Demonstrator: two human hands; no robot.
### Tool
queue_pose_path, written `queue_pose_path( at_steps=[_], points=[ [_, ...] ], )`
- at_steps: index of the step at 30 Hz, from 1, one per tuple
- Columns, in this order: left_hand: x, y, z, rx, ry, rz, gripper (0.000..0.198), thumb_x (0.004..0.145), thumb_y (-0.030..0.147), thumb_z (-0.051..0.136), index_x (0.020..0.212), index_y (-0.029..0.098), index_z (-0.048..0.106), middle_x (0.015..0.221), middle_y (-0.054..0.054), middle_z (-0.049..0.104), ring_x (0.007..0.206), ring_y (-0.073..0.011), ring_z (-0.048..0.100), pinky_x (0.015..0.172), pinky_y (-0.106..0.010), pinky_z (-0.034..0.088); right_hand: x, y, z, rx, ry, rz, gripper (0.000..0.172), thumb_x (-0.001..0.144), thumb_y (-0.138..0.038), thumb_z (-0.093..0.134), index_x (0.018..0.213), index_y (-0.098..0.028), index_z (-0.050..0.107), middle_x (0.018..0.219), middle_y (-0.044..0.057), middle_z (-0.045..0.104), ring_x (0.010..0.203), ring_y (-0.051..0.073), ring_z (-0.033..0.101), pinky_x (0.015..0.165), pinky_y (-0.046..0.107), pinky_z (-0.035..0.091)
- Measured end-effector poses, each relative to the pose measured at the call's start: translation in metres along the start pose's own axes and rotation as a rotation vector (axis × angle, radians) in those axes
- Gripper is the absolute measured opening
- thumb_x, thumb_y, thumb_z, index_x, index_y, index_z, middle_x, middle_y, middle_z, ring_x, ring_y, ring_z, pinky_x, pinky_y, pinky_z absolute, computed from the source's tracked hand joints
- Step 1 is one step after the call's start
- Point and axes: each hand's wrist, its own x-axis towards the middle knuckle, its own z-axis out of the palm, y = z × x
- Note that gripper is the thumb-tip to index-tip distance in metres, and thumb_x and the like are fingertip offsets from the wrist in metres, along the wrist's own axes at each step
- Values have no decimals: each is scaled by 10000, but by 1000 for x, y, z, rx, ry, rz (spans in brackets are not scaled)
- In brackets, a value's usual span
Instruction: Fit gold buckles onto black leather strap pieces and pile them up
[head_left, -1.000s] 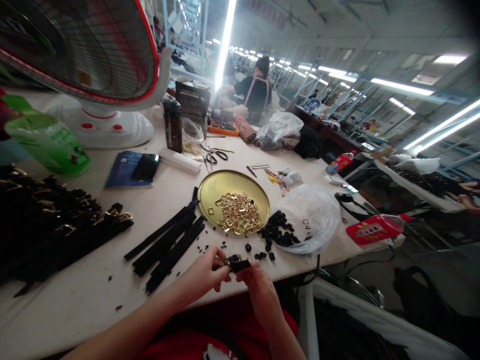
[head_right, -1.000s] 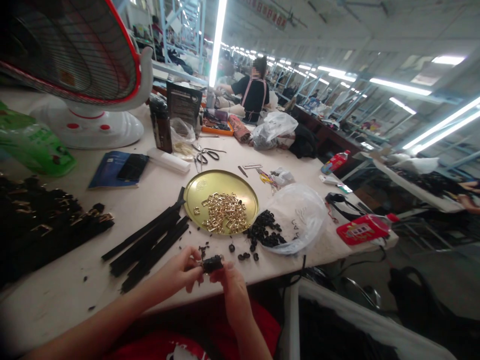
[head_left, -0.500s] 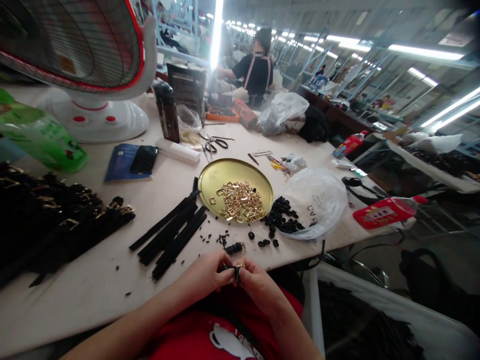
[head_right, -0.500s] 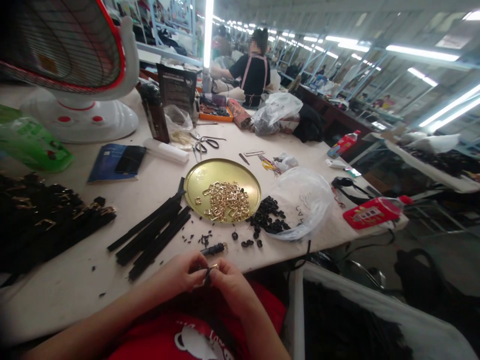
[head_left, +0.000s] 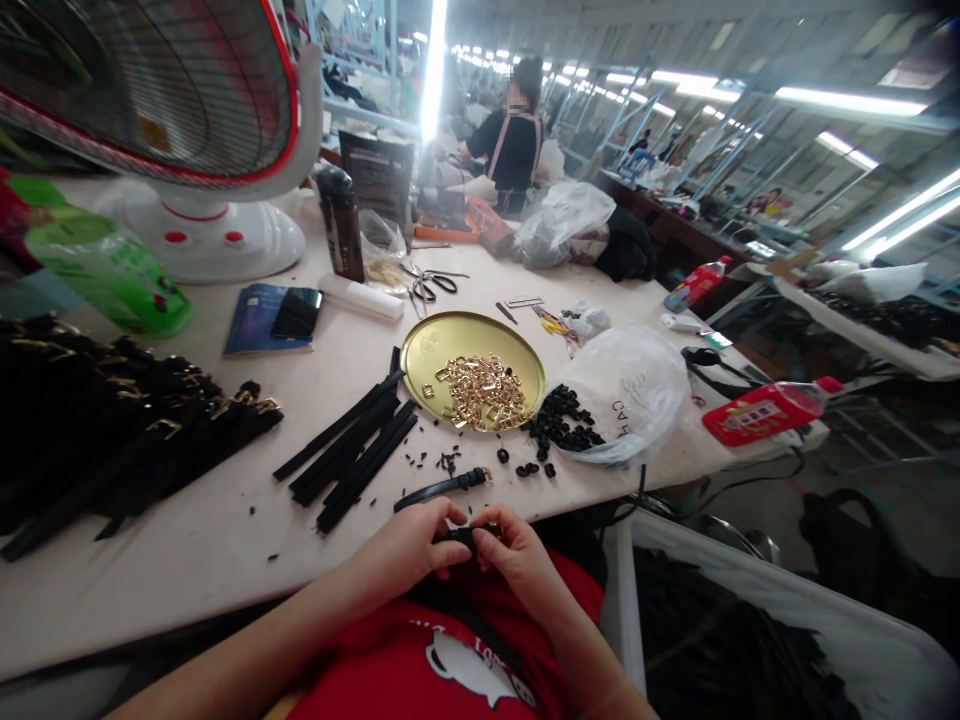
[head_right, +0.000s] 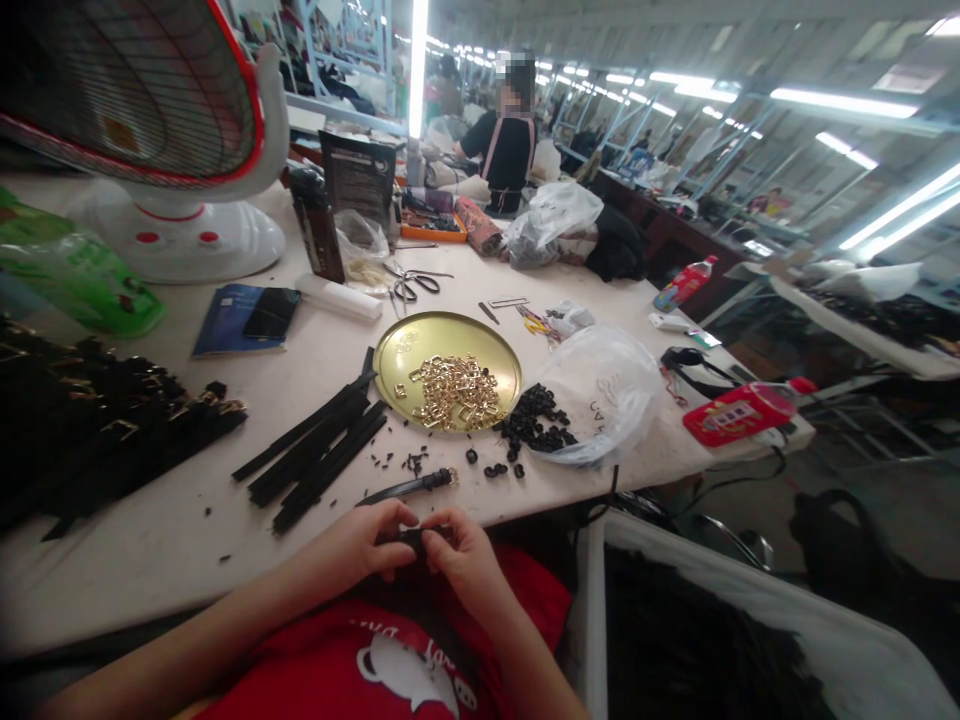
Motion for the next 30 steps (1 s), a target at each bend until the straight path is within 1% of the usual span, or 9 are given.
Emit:
queue_pose_path(
  at_steps=[4, 6, 10, 12, 17, 19, 21, 25, 30],
  points=[
    [-2, -8, -1, -78, -136, -44, 300, 680, 277, 507, 955, 166, 554, 693, 2, 658, 636, -155, 608, 546, -214, 423, -3, 6, 0, -29, 58, 22, 199, 696, -345, 603, 766, -176, 525, 484, -75, 451, 433, 76, 398, 455, 212, 309],
    [-2, -11, -1, -101, -165, -74, 286, 696, 292, 485, 936, 158, 566, 699, -8, 664, 634, -156, 610, 547, -217, 425, -3, 7, 0, -84, 87, -5, 161, 699, -324, 593, 737, -180, 531, 502, -67, 458, 445, 83, 404, 459, 216, 314],
    [1, -12, 3, -20, -109, -72, 256, 696, 279, 469, 884, 161, 597, 674, -1, 652, 619, -151, 604, 557, -217, 422, -5, 7, -3, -344, 96, -190, 30, 702, -212, 575, 678, -194, 583, 645, -18, 533, 598, 124, 476, 543, 234, 357],
    [4, -10, 6, 46, -100, -59, 248, 699, 273, 456, 870, 173, 606, 659, 6, 645, 607, -149, 596, 544, -211, 411, -7, 6, -6, -417, 77, -234, 43, 705, -179, 564, 693, -204, 597, 684, -9, 550, 651, 139, 492, 579, 242, 370],
    [13, -3, 7, 206, -60, 21, 182, 684, 250, 465, 769, 188, 613, 653, 16, 639, 617, -143, 578, 554, -205, 382, -5, 9, -4, -283, 74, -119, 44, 732, -238, 565, 730, -194, 560, 628, -24, 534, 560, 118, 472, 524, 231, 367],
    [17, -1, 0, 157, -74, -5, 215, 684, 253, 468, 836, 188, 606, 678, 15, 648, 616, -142, 584, 547, -203, 386, 1, 10, -1, -164, 64, -57, 93, 737, -279, 570, 767, -194, 547, 574, -42, 510, 507, 108, 458, 493, 225, 360],
    [20, 0, -9, 97, -68, -43, 260, 691, 263, 469, 909, 182, 585, 692, 13, 655, 607, -141, 589, 536, -203, 390, 11, 9, -1, -103, 72, -62, 159, 731, -306, 586, 836, -196, 542, 602, -38, 531, 535, 119, 485, 520, 236, 382],
    [27, 1, -24, 163, 19, -46, 188, 695, 275, 484, 816, 178, 590, 649, 15, 650, 616, -145, 588, 557, -209, 384, 34, 4, -10, -205, 95, -170, 180, 739, -344, 586, 824, -186, 569, 737, 15, 590, 692, 168, 529, 657, 286, 410],
    [39, 2, -21, 221, 59, 26, 178, 741, 248, 450, 838, 191, 587, 689, 7, 657, 639, -142, 599, 577, -209, 395, 55, -1, -22, -197, 18, -106, 227, 732, -391, 591, 788, -171, 583, 669, 13, 579, 643, 163, 521, 616, 285, 408]
  ],
)
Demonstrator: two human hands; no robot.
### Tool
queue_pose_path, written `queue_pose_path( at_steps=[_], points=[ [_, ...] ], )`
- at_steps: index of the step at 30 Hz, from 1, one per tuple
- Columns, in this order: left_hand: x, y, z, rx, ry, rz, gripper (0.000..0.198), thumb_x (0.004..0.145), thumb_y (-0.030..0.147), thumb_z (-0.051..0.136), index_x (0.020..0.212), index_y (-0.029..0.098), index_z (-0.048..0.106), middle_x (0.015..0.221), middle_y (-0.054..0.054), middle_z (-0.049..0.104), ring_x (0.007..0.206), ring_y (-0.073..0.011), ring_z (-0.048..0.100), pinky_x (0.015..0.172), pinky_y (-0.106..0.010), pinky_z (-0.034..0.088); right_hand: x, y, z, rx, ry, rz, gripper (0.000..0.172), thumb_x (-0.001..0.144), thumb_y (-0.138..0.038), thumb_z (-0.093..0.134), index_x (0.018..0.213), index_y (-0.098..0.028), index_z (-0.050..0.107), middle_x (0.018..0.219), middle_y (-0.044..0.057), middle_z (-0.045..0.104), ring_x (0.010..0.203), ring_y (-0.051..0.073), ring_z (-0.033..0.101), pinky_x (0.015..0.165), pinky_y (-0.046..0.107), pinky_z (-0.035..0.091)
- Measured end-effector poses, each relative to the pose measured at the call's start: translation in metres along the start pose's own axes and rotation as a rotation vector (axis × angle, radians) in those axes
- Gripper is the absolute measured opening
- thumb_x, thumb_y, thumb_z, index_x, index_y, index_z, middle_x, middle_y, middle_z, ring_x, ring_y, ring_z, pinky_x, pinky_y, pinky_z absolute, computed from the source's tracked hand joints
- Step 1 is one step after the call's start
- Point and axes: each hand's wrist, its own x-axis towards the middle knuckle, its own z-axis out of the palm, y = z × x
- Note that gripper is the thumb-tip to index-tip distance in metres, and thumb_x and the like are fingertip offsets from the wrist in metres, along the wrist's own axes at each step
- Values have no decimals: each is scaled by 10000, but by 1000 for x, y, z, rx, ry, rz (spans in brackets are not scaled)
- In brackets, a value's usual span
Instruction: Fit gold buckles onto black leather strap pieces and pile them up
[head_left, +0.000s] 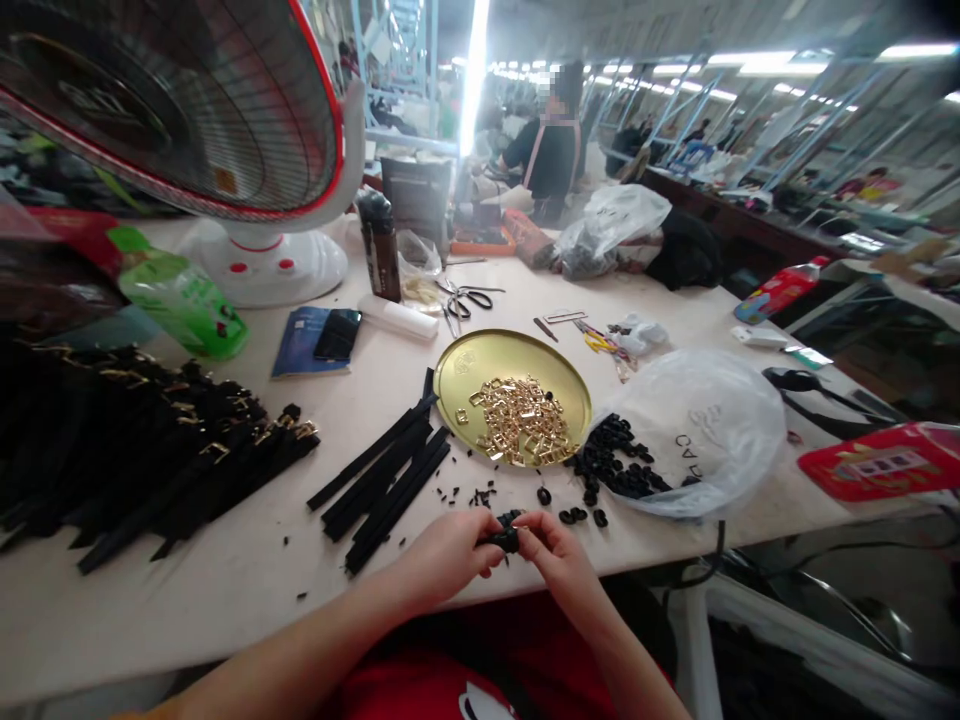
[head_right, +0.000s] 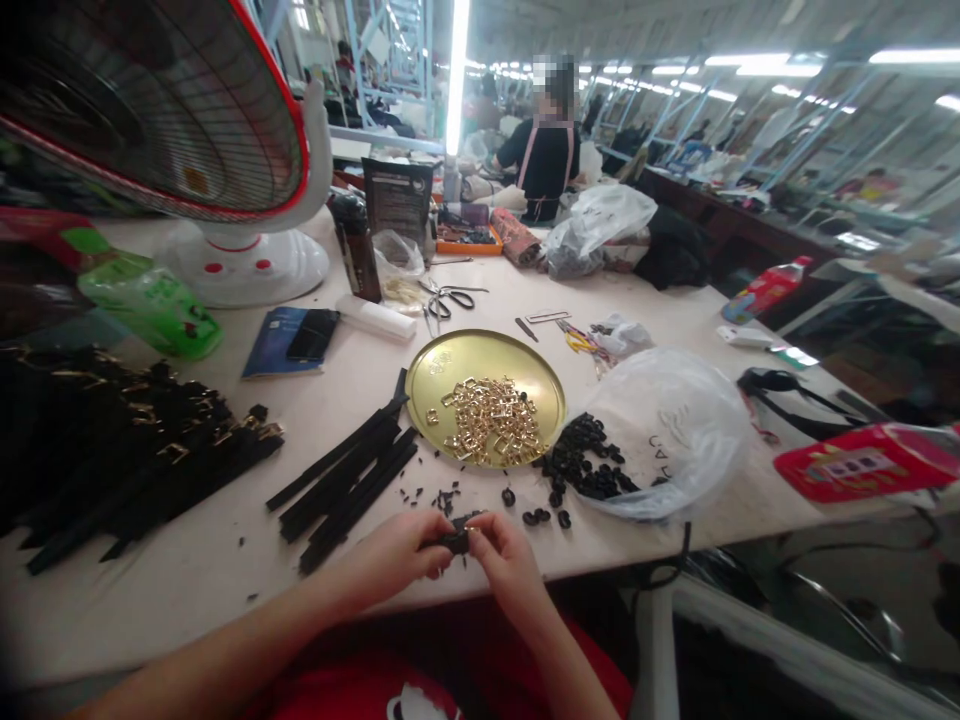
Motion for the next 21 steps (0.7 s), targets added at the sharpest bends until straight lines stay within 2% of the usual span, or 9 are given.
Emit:
queue_pose_path(
  at_steps=[2, 4, 7, 10, 12, 15, 21],
  points=[
    [6, -4, 1, 101, 30, 0, 195, 755, 264, 459, 887, 202, 590, 745, -6, 666, 682, -159, 606, 585, -218, 403, 7, 2, -1, 17, -31, 9, 237, 731, -404, 587, 795, -176, 586, 680, 15, 589, 654, 170, 538, 621, 290, 417],
    [11, -11, -5, 195, 81, -8, 219, 762, 291, 484, 939, 212, 587, 838, -25, 668, 770, -183, 605, 635, -234, 411, 16, 6, 1, -35, -6, -21, 241, 736, -409, 575, 821, -184, 587, 726, 30, 611, 682, 188, 561, 643, 307, 428],
    [18, -24, -26, 334, 191, -48, 242, 795, 353, 477, 975, 223, 575, 933, -36, 647, 862, -191, 584, 725, -246, 403, 34, 13, 4, -266, 94, -106, 205, 758, -376, 543, 857, -204, 596, 769, 51, 630, 710, 216, 577, 667, 341, 427],
    [23, -38, -52, 523, 346, -168, 249, 839, 355, 411, 940, 193, 571, 960, -76, 610, 903, -210, 559, 769, -279, 389, 47, 16, 6, -557, 149, -215, 163, 776, -304, 509, 858, -212, 616, 792, 72, 641, 755, 241, 573, 709, 371, 409],
    [27, -47, -63, 576, 394, -243, 228, 825, 329, 439, 915, 159, 561, 949, -104, 592, 906, -234, 553, 755, -302, 396, 50, 15, 7, -690, 184, -286, 195, 784, -282, 494, 915, -196, 609, 863, 97, 635, 815, 253, 563, 746, 385, 401],
    [30, -56, -66, 622, 414, -290, 196, 805, 314, 471, 880, 149, 544, 919, -98, 582, 877, -230, 564, 727, -298, 409, 42, 12, 6, -763, 224, -338, 252, 798, -287, 478, 1004, -176, 574, 942, 114, 611, 877, 254, 544, 771, 384, 402],
    [27, -61, -57, 658, 422, -309, 196, 819, 282, 446, 938, 140, 508, 975, -115, 550, 878, -227, 575, 721, -302, 421, 10, 2, 1, -703, 245, -372, 206, 810, -257, 468, 966, -180, 579, 906, 95, 606, 855, 236, 544, 778, 375, 411]
  ],
)
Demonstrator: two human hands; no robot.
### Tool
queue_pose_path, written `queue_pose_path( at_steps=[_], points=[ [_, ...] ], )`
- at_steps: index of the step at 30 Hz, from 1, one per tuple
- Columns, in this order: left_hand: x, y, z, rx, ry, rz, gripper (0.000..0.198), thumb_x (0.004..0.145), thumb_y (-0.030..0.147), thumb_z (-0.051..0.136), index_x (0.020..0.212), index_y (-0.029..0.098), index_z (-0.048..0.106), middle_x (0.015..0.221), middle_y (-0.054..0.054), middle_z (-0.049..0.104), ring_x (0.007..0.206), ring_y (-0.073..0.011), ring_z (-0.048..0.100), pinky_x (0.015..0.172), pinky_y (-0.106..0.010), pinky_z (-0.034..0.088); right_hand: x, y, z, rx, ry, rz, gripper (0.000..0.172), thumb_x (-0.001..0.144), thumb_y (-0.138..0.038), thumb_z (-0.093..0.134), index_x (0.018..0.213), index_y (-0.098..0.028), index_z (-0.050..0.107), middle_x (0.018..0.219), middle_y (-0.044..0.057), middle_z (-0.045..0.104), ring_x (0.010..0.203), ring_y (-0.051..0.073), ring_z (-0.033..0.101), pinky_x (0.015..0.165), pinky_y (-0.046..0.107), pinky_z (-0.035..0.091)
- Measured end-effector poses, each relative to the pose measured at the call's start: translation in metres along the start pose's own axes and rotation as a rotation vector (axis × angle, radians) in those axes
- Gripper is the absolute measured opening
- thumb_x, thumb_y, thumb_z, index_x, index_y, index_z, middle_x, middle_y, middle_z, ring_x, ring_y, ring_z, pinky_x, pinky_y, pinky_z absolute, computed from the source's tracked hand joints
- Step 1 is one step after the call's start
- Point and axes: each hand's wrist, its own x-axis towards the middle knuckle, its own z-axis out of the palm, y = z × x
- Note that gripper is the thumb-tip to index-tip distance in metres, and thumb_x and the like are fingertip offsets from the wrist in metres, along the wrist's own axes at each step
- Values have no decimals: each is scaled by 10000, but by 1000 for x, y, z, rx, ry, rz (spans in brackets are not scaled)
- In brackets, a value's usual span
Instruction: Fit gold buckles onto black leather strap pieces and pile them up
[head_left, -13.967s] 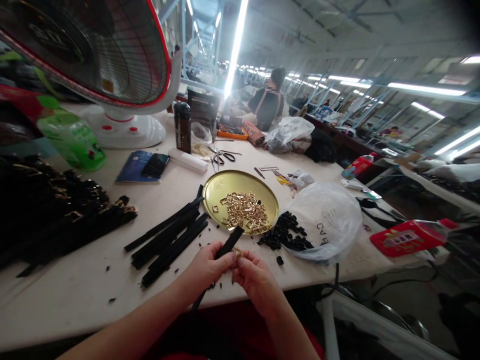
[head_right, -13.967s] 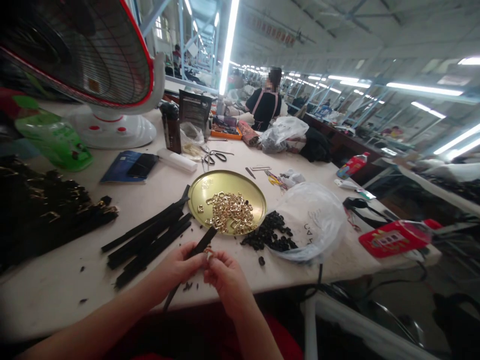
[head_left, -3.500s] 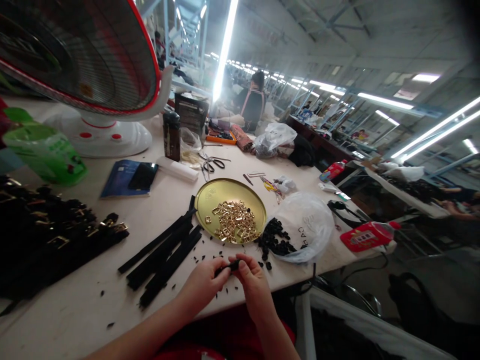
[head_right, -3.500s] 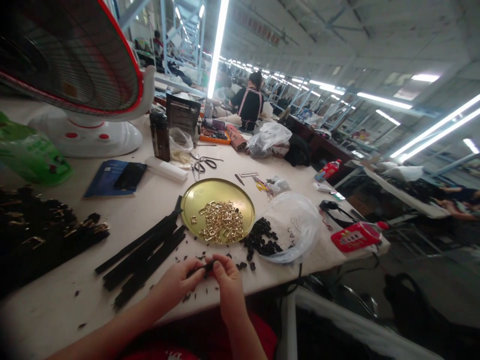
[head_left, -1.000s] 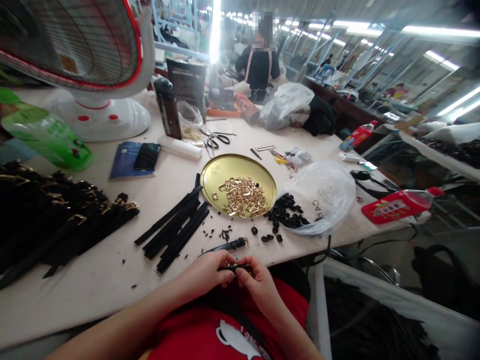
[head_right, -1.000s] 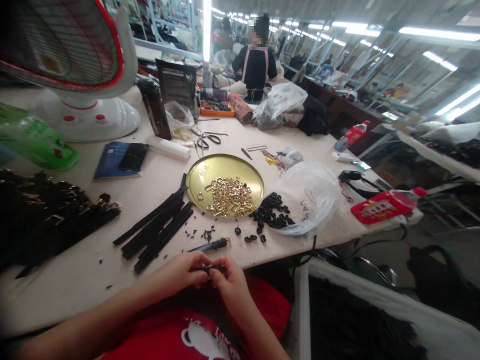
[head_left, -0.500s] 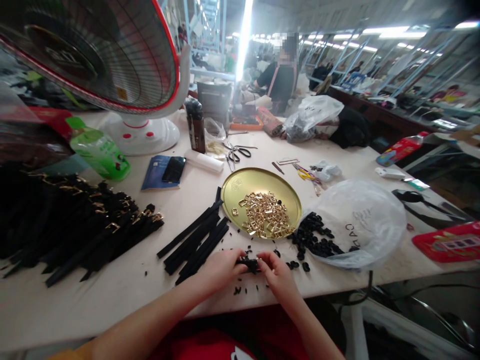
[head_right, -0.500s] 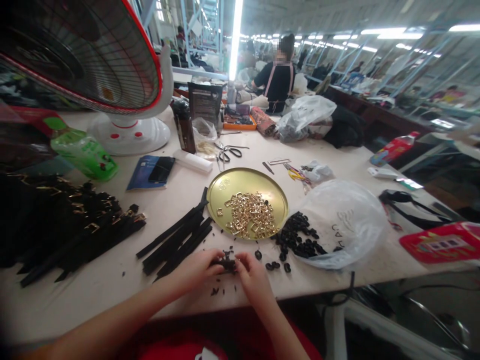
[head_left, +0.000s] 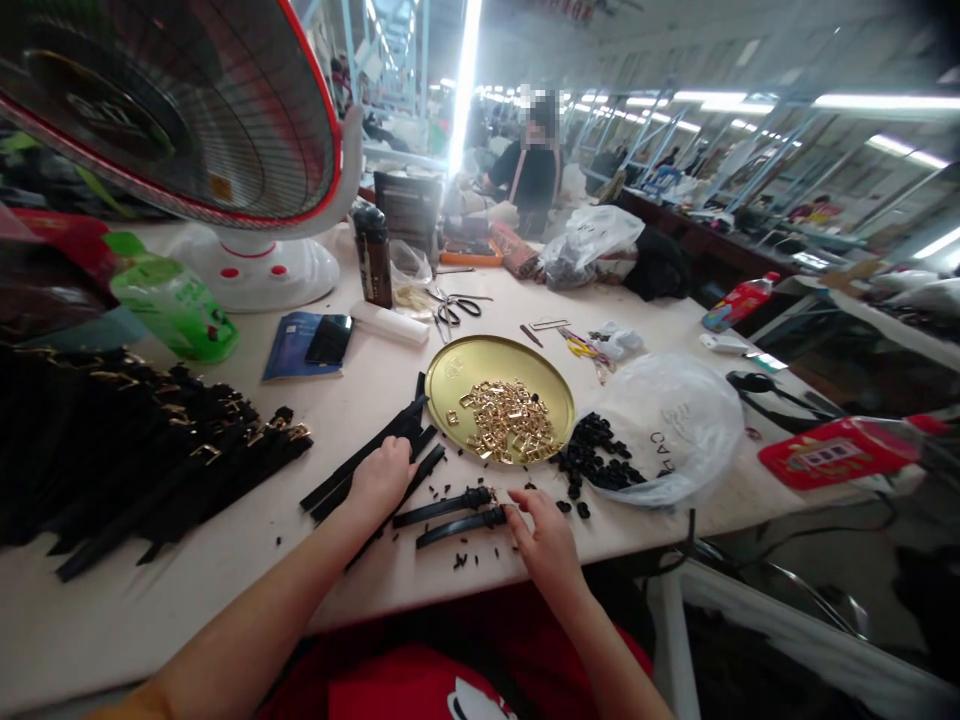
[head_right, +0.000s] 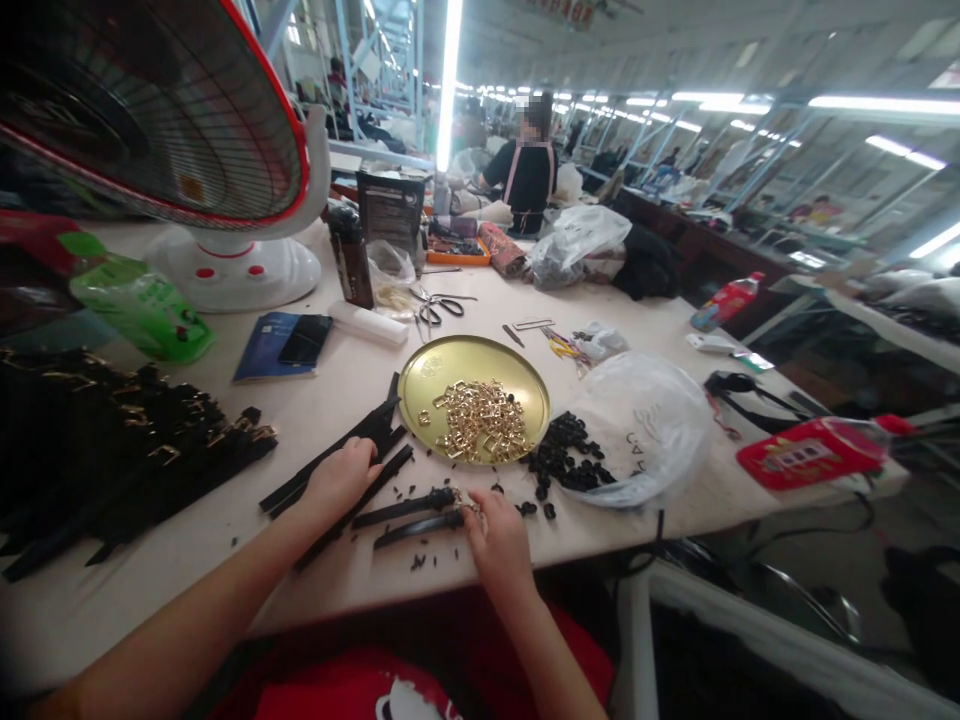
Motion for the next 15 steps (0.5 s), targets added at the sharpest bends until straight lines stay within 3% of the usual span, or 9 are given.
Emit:
queue_pose_path(
  at_steps=[3, 6, 11, 13, 15],
  points=[
    [1, 0, 0, 0, -1, -15, 222, 789, 265, 490, 961, 127, 511, 1007, -136, 546, 892, -238, 578, 723, -305, 425, -12, -9, -4, 86, -2, -1, 196, 808, -254, 474, 955, -194, 589, 891, 85, 609, 848, 230, 549, 772, 365, 419],
    [0, 0, -6, -30, 4, -3, 165, 746, 258, 537, 859, 138, 550, 917, -114, 594, 851, -227, 592, 699, -286, 428, -24, -17, -5, 161, -25, -23, 183, 809, -255, 477, 931, -209, 606, 885, 77, 618, 850, 228, 552, 773, 363, 421],
    [-20, 7, -39, -128, 130, 47, 176, 789, 320, 450, 833, 170, 531, 851, -73, 613, 786, -201, 590, 658, -284, 428, -44, -23, -9, 247, -45, 31, 186, 810, -279, 480, 919, -201, 609, 893, 76, 622, 856, 218, 555, 794, 363, 418],
    [-32, 15, -53, -300, 186, 67, 236, 810, 372, 395, 879, 171, 498, 795, -47, 605, 703, -170, 589, 614, -269, 434, -49, -28, -10, 363, -79, 89, 244, 790, -307, 513, 1000, -201, 577, 902, 70, 623, 814, 202, 565, 751, 343, 437],
    [-44, 25, -60, -778, 131, 85, 230, 777, 375, 443, 857, 162, 479, 675, -9, 583, 564, -134, 570, 523, -239, 429, -52, -37, -10, 580, -125, 159, 400, 760, -335, 556, 1134, -212, 483, 912, 60, 626, 759, 180, 574, 686, 315, 456]
  ],
)
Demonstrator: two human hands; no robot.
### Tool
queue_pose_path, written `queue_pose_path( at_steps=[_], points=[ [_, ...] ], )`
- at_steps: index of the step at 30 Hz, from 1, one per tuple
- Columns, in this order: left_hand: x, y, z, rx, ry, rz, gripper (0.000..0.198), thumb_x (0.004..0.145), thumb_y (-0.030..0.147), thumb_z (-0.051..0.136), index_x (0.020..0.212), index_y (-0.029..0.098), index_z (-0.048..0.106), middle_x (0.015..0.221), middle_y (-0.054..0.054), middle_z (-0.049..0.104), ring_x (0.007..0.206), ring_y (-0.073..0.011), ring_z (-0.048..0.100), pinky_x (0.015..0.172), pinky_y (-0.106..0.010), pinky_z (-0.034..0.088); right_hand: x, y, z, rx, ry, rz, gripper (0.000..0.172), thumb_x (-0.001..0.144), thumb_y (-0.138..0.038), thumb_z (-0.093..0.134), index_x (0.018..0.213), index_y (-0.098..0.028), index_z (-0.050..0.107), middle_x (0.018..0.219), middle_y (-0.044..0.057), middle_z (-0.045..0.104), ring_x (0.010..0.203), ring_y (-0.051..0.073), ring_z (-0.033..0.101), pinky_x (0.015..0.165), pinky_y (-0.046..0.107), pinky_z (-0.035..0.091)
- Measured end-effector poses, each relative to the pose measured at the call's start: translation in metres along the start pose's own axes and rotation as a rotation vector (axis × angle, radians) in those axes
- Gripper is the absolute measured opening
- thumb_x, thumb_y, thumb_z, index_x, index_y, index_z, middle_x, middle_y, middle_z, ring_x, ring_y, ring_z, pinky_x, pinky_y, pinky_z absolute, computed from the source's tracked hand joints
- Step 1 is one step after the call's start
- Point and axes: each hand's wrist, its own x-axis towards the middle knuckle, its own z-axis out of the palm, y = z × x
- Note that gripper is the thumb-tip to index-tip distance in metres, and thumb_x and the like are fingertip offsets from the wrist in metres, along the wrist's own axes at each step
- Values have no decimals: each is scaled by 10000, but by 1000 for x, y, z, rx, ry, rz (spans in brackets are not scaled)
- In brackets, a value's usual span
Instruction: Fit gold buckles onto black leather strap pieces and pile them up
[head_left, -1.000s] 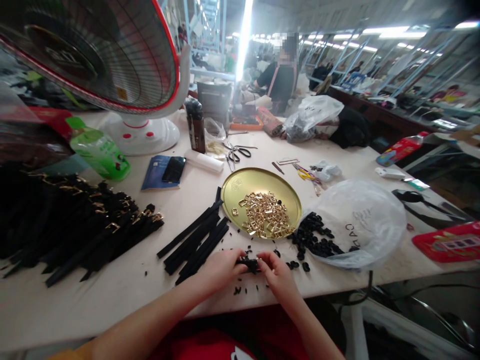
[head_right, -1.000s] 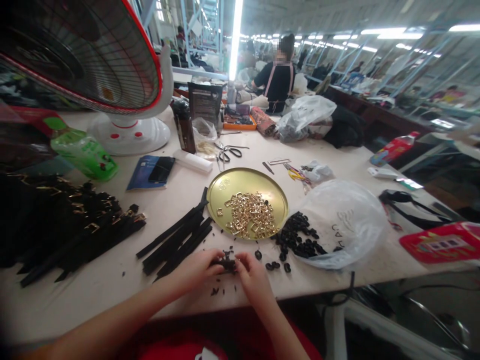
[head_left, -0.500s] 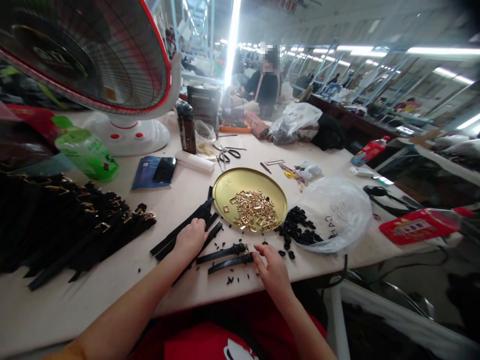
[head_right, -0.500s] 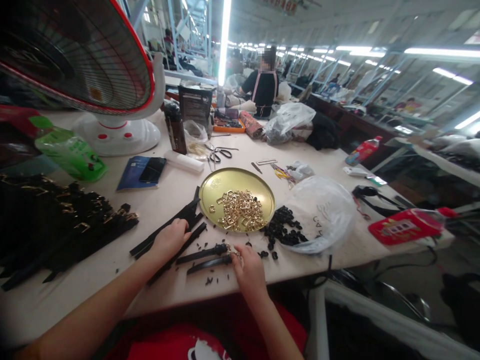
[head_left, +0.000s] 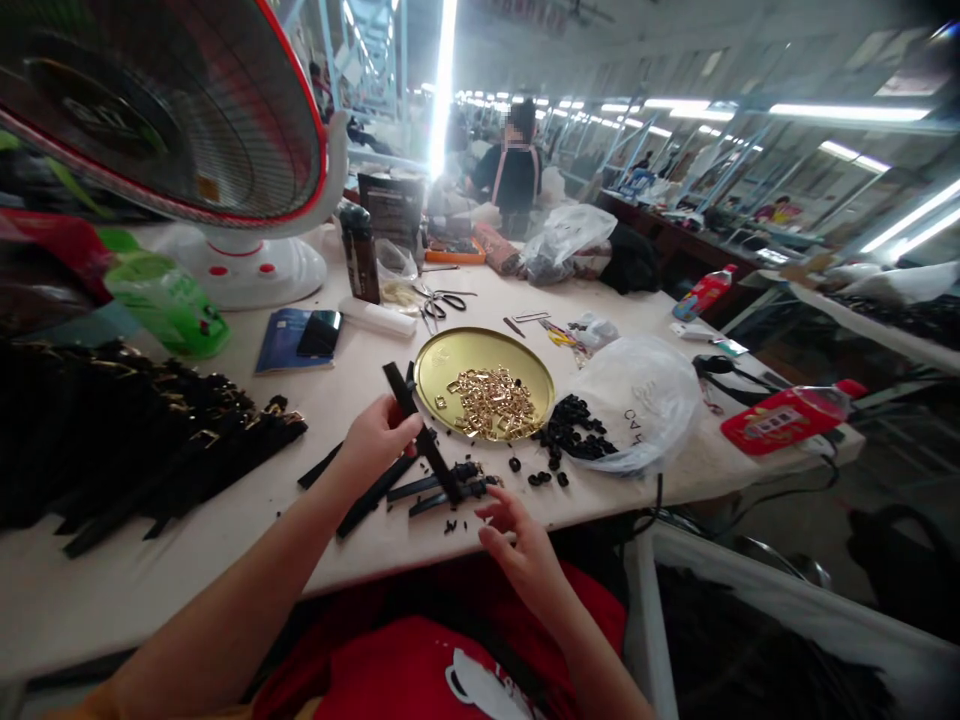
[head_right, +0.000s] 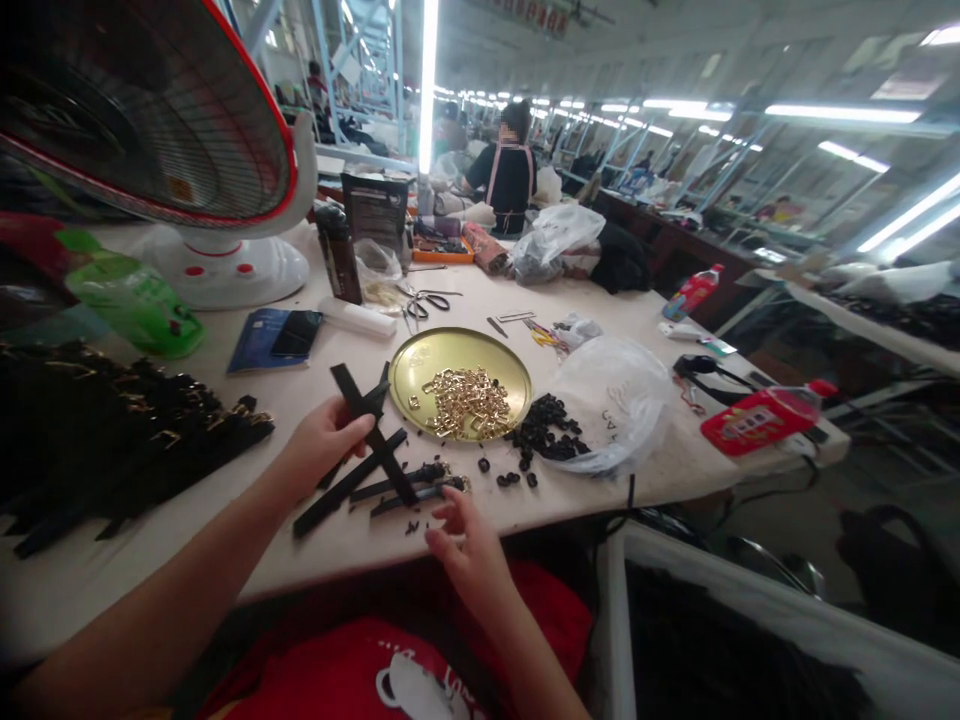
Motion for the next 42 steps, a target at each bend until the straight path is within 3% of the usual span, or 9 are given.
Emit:
queue_pose_path(
  at_steps=[4, 10, 15, 19, 22, 26, 29, 37, 42],
  points=[
    [-24, 7, 23, -658, -141, -243, 216, 693, 321, 575, 785, 160, 465, 633, 16, 582, 533, -114, 581, 481, -202, 429, -3, -14, 4, 371, 113, 107, 309, 779, -355, 543, 1044, -201, 500, 729, 10, 622, 620, 124, 544, 605, 254, 442],
    [-53, -14, 43, -775, -360, -287, 253, 664, 267, 660, 843, 168, 510, 716, -12, 659, 719, -149, 616, 617, -221, 464, 2, -3, -24, 637, 329, 251, 199, 759, -352, 560, 851, -176, 570, 546, -40, 527, 498, 79, 433, 501, 196, 353],
    [-40, -16, 50, -966, -782, -551, 328, 692, 354, 619, 946, 152, 571, 827, -60, 664, 748, -166, 622, 570, -210, 462, 8, 4, -38, 671, 167, 373, 196, 743, -299, 553, 850, -139, 593, 431, -71, 418, 423, 62, 346, 450, 190, 276],
    [-29, -5, 74, -891, -1085, -603, 373, 753, 396, 517, 1002, 120, 562, 783, -79, 671, 457, -73, 556, 394, -150, 394, 16, 3, -35, 547, 25, 419, 235, 772, -313, 501, 908, -139, 579, 431, -72, 409, 418, 68, 343, 458, 197, 281],
    [-26, -3, 89, -871, -1023, -576, 266, 741, 256, 513, 957, 106, 553, 660, -43, 660, 331, -31, 453, 321, -127, 320, 28, 12, -48, 313, 83, 357, 347, 814, -390, 414, 1059, -166, 517, 533, -40, 478, 482, 106, 424, 528, 239, 363],
    [-24, -4, 94, -901, -882, -640, 248, 721, 232, 498, 932, 105, 526, 656, -47, 663, 336, -41, 468, 311, -131, 321, 45, 44, -89, -459, 399, 188, 302, 754, -358, 480, 970, -168, 575, 836, 72, 547, 679, 184, 506, 676, 337, 410],
    [-20, -3, 91, -867, -821, -675, 245, 711, 222, 501, 925, 105, 518, 649, -46, 663, 338, -40, 466, 312, -132, 330, 55, 67, -108, -737, 345, 151, 247, 729, -275, 483, 919, -164, 595, 896, 96, 529, 772, 222, 516, 744, 374, 409],
    [-18, -8, 85, -934, -806, -676, 203, 730, 204, 491, 909, 109, 507, 661, -53, 664, 349, -42, 473, 322, -131, 334, 57, 76, -112, -641, 362, 209, 187, 722, -288, 506, 850, -163, 560, 834, 73, 555, 767, 224, 525, 744, 385, 412],
    [-25, -6, 85, -952, -846, -621, 238, 732, 229, 497, 935, 108, 521, 659, -48, 661, 346, -39, 464, 320, -130, 311, 39, 40, -88, 61, 316, 323, 341, 703, -375, 595, 979, -182, 538, 773, 15, 574, 650, 154, 538, 670, 316, 428]
  ],
)
